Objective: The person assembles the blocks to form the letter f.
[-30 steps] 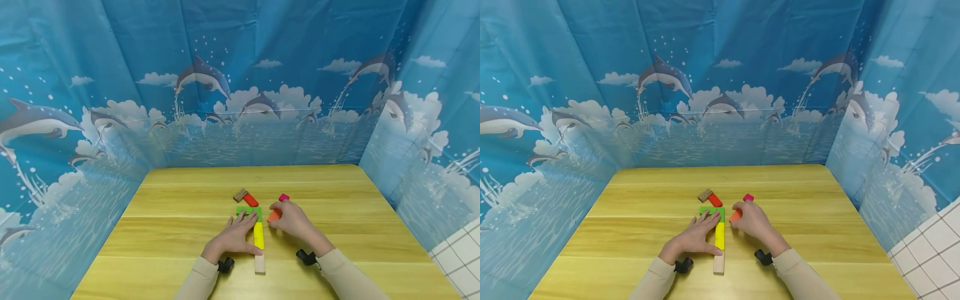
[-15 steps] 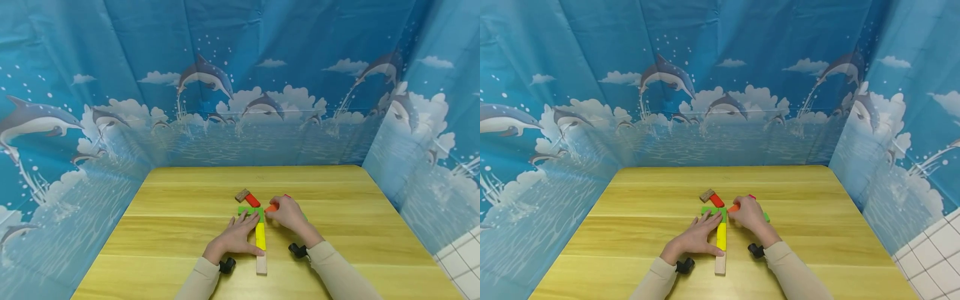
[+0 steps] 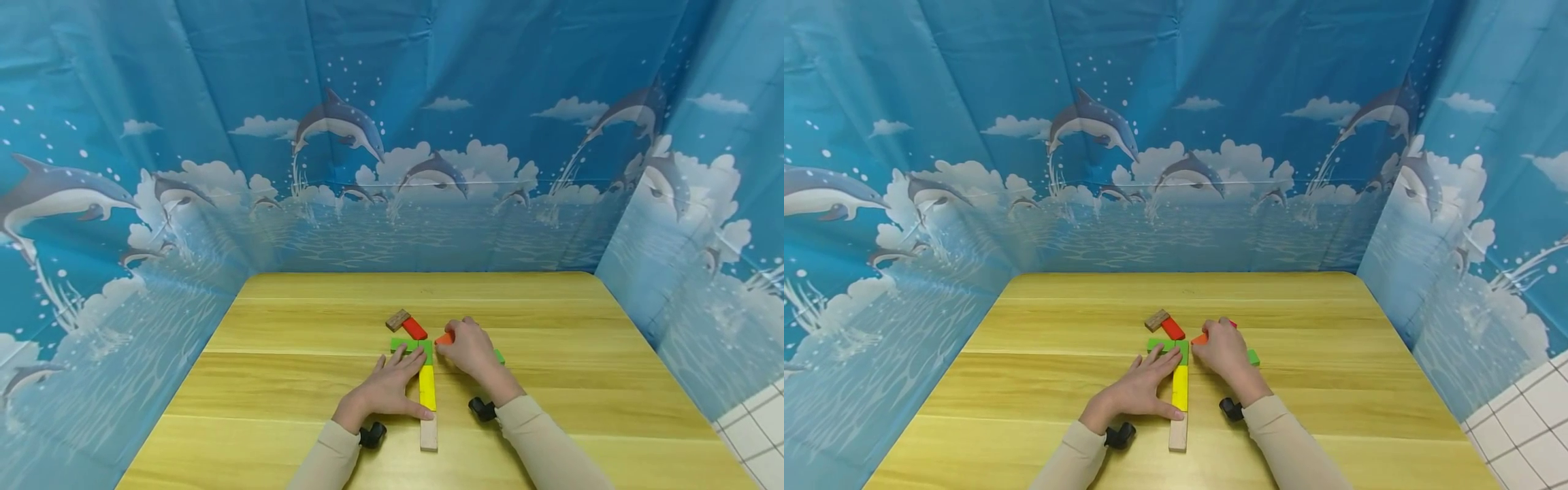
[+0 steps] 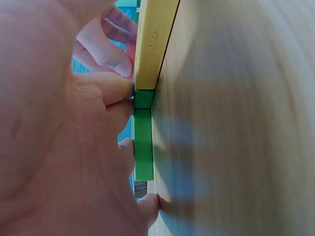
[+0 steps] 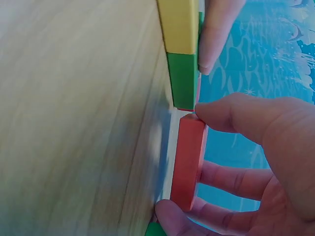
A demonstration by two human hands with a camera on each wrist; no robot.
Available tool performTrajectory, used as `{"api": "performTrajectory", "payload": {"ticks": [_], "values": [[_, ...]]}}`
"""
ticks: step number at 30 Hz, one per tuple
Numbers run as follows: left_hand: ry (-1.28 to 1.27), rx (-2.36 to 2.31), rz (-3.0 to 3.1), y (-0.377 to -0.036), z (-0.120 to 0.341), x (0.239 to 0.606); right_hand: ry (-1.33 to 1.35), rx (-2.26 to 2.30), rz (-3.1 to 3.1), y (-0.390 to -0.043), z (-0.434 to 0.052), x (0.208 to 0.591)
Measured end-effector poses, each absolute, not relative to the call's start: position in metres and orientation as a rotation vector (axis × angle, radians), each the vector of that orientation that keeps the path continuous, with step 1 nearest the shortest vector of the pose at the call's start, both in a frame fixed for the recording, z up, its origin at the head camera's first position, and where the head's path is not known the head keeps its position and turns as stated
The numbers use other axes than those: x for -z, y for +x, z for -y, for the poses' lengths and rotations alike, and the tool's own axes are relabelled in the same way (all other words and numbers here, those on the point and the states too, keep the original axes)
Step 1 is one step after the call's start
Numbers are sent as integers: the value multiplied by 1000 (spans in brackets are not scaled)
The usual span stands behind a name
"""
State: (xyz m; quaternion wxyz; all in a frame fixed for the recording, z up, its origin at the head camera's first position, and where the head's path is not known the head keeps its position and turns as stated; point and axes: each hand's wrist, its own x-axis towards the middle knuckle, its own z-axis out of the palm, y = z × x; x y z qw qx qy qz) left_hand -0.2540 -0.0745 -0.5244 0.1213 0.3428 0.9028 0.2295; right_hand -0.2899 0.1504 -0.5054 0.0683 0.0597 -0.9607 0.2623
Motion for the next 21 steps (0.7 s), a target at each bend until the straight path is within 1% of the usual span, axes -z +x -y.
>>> {"api": "performTrajectory", "payload": {"ticks": [6,14,21], "values": [[1004,-662,-2639,-255,74,525,224,-714,2931,-291,-154,508],[1006,-649,-2642,-254,75,526,379,-716,2984,-289,-164,503],[1012,-657,-2636,-253,75,525,388,-746,2978,-291,-164,505]]}}
